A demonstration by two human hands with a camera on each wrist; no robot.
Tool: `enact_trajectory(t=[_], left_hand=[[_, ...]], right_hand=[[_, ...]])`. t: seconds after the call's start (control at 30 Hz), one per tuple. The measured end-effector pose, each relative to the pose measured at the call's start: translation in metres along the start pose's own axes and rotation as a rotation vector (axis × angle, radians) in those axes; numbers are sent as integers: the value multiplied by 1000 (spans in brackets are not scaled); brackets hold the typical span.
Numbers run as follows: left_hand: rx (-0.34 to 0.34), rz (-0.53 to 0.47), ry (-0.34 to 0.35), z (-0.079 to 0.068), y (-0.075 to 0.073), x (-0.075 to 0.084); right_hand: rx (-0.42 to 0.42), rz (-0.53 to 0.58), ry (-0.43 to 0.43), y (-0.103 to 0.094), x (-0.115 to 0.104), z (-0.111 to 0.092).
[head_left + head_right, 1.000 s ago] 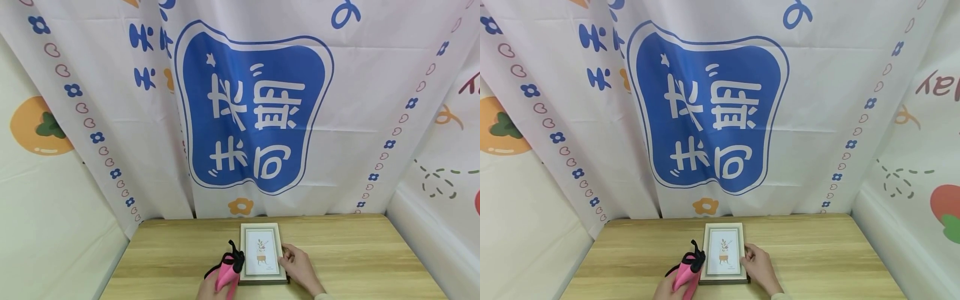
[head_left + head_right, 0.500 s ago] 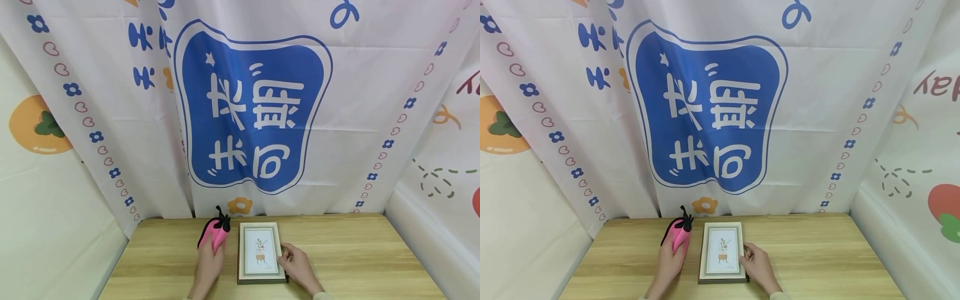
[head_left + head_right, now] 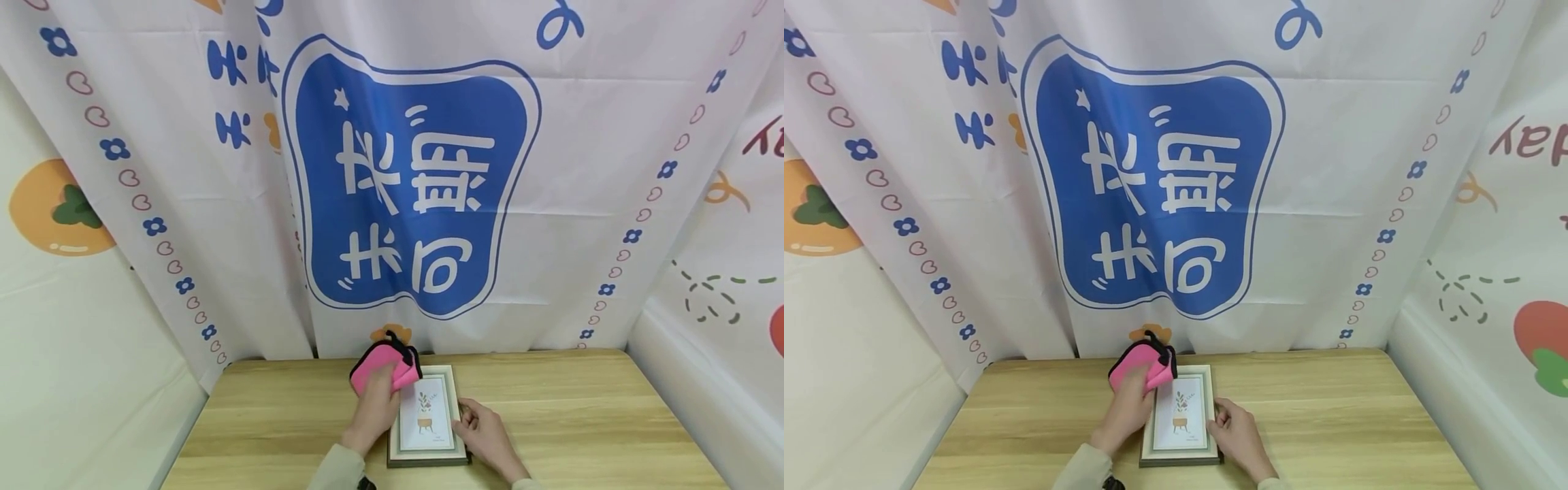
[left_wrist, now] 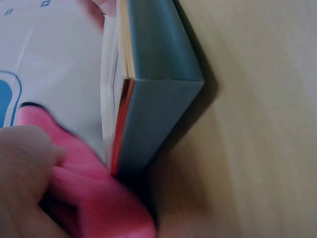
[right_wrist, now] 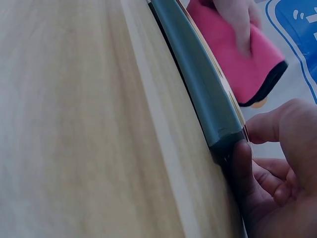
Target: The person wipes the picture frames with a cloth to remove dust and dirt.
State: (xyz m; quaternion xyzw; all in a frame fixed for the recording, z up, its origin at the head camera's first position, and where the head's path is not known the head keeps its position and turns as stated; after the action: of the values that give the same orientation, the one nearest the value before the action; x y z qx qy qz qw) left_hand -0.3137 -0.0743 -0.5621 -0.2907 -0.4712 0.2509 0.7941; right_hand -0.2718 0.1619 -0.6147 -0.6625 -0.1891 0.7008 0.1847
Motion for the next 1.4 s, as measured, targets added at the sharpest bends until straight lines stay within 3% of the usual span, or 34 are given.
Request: enact_trajectory(t=[0.17,0.27,0.37,0.77,1.07,1.4], left_hand=[[-137,246,45,-2,9,10],[-158,366,88,-4,13,15],[-150,414,96,-5,15,17],[-91,413,93,-12,15,19],[-44,317,75,-24,10,23],[-66,279,38,-37,6,26]], right_hand=[[3,-4,3,0,1,0],[1,-2,-2,-1,1,0],[-9,7,-9,-1,0,0],[-16,17,-16,0,2,1],[-11,15,-22,1,3,1],[-9,21,-6,-1,3,1]])
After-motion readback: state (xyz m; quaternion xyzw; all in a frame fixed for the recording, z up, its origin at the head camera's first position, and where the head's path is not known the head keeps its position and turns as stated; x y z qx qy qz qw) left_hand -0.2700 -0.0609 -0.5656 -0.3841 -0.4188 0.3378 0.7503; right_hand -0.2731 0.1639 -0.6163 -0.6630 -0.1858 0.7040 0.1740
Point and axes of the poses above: each hand's wrist, its own z-axis towards the middle knuckle, its own y-axis out of the palm, x = y × z, the point moved 4 cm from there along z, towards the middle knuckle, and after that the axes turned 2 degrees about y, right-handed, at the moved point
